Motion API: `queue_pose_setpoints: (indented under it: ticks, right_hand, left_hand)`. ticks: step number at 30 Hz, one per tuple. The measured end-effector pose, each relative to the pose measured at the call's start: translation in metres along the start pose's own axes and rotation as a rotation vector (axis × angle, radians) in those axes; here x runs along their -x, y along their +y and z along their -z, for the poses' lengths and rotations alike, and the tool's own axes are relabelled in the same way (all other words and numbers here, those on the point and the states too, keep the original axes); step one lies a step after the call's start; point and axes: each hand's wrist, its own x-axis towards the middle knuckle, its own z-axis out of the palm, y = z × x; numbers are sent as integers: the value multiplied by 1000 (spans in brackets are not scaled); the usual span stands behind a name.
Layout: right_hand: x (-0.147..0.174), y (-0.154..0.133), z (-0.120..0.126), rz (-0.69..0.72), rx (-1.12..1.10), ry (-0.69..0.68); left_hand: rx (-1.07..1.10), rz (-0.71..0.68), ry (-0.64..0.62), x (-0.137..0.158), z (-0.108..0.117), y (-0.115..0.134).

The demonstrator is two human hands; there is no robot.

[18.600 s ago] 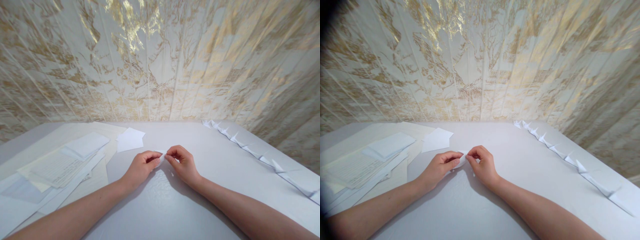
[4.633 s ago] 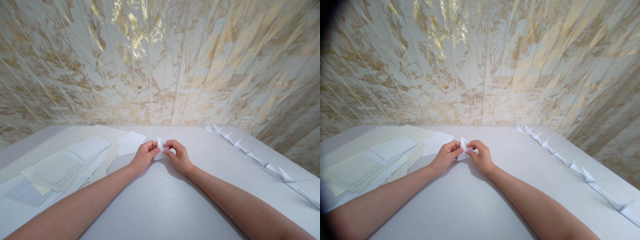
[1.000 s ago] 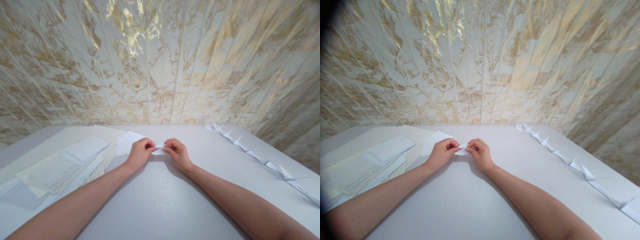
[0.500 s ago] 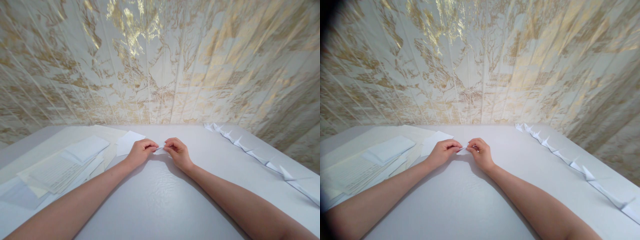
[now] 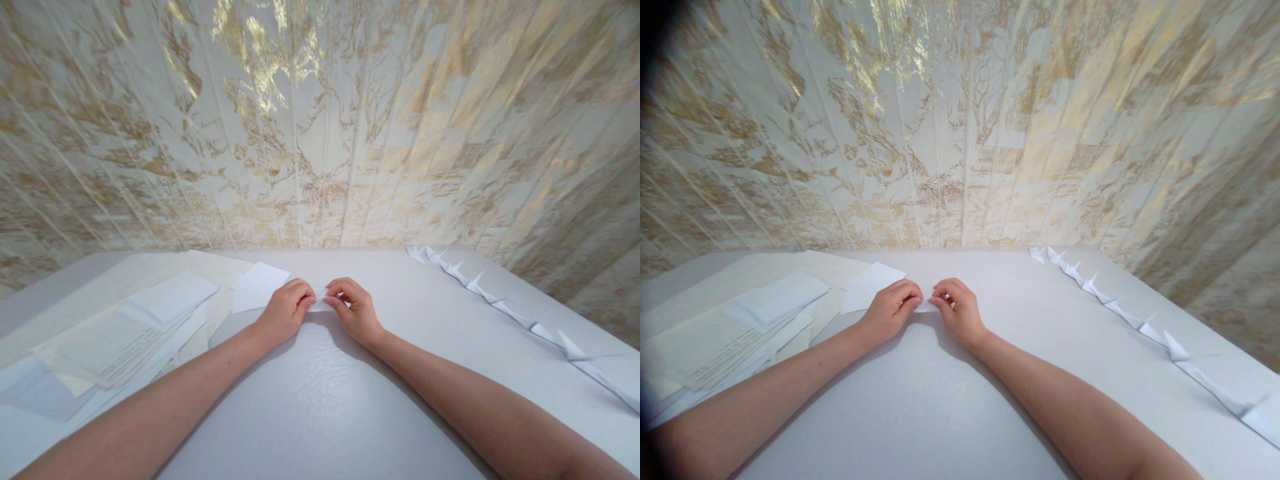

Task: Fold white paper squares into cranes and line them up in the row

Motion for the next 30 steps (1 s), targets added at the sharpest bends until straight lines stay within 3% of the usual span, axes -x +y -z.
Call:
queue_pose_setpoints:
  ticks: [7,17,25,30]
  right_hand:
    - [0,8,0,-74,-57,75]
    - [2,1,-1,-26,-31,-49]
    - [1,1,-1,-22,-5,-48]
    - [0,-1,-2,66,-10,-63]
  left_hand:
    - [52,69,-19,4,-6,2]
    - [6,137,79,0,-3,-4]
    - [-3,32,106,1,-3,-3]
    - [-25,-50,116,2,-4,3]
